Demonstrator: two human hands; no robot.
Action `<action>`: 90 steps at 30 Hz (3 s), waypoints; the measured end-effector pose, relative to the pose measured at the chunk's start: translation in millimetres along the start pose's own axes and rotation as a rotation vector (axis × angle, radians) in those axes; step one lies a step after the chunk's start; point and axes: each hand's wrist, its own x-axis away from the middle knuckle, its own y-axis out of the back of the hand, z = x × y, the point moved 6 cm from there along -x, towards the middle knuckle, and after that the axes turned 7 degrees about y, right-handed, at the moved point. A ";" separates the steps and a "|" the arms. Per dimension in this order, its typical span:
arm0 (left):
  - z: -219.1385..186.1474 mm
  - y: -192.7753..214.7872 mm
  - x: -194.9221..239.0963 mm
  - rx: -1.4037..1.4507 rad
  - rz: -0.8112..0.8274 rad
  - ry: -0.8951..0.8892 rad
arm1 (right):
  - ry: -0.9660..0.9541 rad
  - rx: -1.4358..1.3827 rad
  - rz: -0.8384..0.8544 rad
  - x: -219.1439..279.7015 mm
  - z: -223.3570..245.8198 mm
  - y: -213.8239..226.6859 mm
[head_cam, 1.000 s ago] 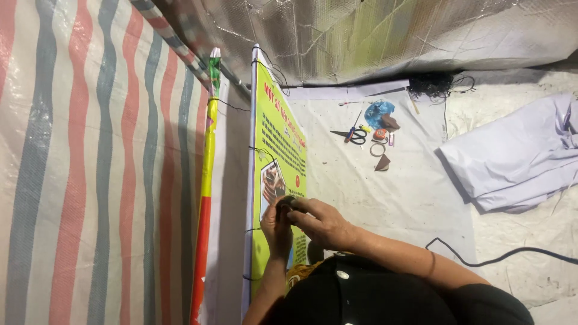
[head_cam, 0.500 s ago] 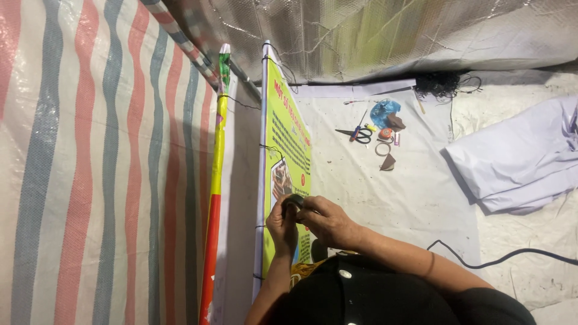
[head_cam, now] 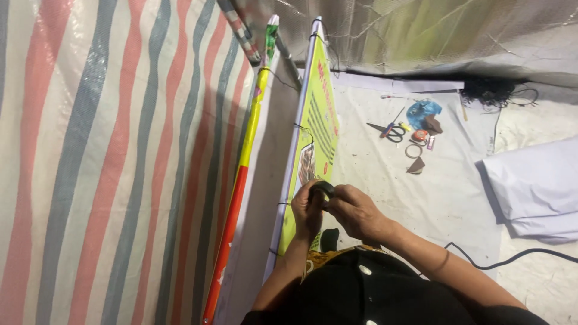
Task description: Measure a metal frame and tape wires to a banner
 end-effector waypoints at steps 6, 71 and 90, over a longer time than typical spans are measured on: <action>-5.9 1.0 1.3 0.020 -0.005 -0.016 | 1.402 0.863 0.064 28.0 27.7 -16.8; -13.3 -18.8 -3.0 -0.010 0.071 -0.054 | 1.440 1.050 -0.249 46.1 64.6 14.6; -33.1 -19.5 -6.6 -0.214 0.179 -0.080 | 1.390 1.475 0.063 31.0 51.7 18.2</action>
